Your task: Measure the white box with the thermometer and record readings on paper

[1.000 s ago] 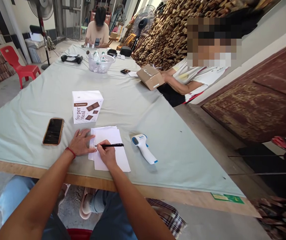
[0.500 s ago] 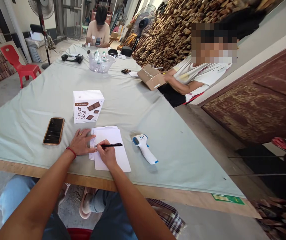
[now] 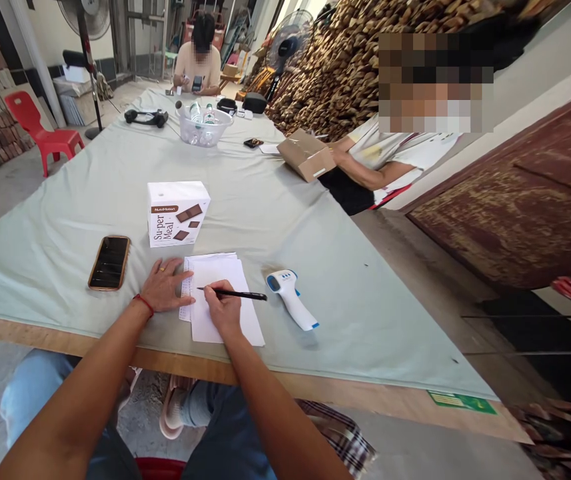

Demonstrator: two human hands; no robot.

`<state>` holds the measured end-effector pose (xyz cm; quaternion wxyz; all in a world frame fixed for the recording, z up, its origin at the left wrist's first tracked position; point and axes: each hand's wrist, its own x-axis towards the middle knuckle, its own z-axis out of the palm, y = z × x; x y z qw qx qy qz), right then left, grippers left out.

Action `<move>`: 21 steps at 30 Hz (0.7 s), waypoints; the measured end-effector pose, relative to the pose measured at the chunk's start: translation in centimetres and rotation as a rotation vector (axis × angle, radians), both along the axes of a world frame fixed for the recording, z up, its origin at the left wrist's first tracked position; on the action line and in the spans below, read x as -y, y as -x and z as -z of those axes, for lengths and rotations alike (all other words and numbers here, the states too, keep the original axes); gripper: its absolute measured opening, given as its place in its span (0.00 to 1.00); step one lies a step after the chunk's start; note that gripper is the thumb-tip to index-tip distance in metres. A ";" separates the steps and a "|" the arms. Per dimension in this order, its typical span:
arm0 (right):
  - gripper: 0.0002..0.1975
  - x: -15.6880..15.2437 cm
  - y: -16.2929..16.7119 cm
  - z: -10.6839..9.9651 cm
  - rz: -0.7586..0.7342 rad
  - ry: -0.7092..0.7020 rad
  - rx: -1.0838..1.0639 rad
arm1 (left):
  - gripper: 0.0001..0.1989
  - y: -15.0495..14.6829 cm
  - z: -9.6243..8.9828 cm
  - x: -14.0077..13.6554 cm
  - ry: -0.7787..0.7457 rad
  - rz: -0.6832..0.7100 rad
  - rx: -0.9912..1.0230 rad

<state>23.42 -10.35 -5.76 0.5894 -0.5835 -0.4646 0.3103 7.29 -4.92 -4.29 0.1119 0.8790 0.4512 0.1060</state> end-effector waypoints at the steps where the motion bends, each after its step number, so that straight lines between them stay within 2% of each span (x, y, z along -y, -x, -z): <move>1: 0.09 0.1 -0.2 -0.2 0.029 -0.027 -0.008 | 0.34 0.0 0.0 0.0 -0.002 0.005 -0.007; 4: 0.11 0.2 -1.5 -0.7 0.068 -0.077 0.007 | 0.36 -0.1 -0.1 0.1 -0.020 0.008 -0.018; 6: 0.14 0.0 -3.0 -0.5 0.106 -0.063 0.093 | 0.35 -0.1 -0.1 0.1 -0.025 0.002 -0.007; 10: 0.17 -0.5 -6.5 0.8 0.314 -0.027 0.374 | 0.32 0.0 -0.2 0.1 -0.012 0.008 -0.001; 13: 0.16 -0.6 -7.8 1.7 0.400 0.004 0.403 | 0.33 0.0 -0.3 0.0 -0.010 0.008 -0.020; 21: 0.17 -0.1 -6.6 1.7 0.320 0.052 0.491 | 0.32 -0.1 -0.6 0.2 -0.020 -0.008 -0.011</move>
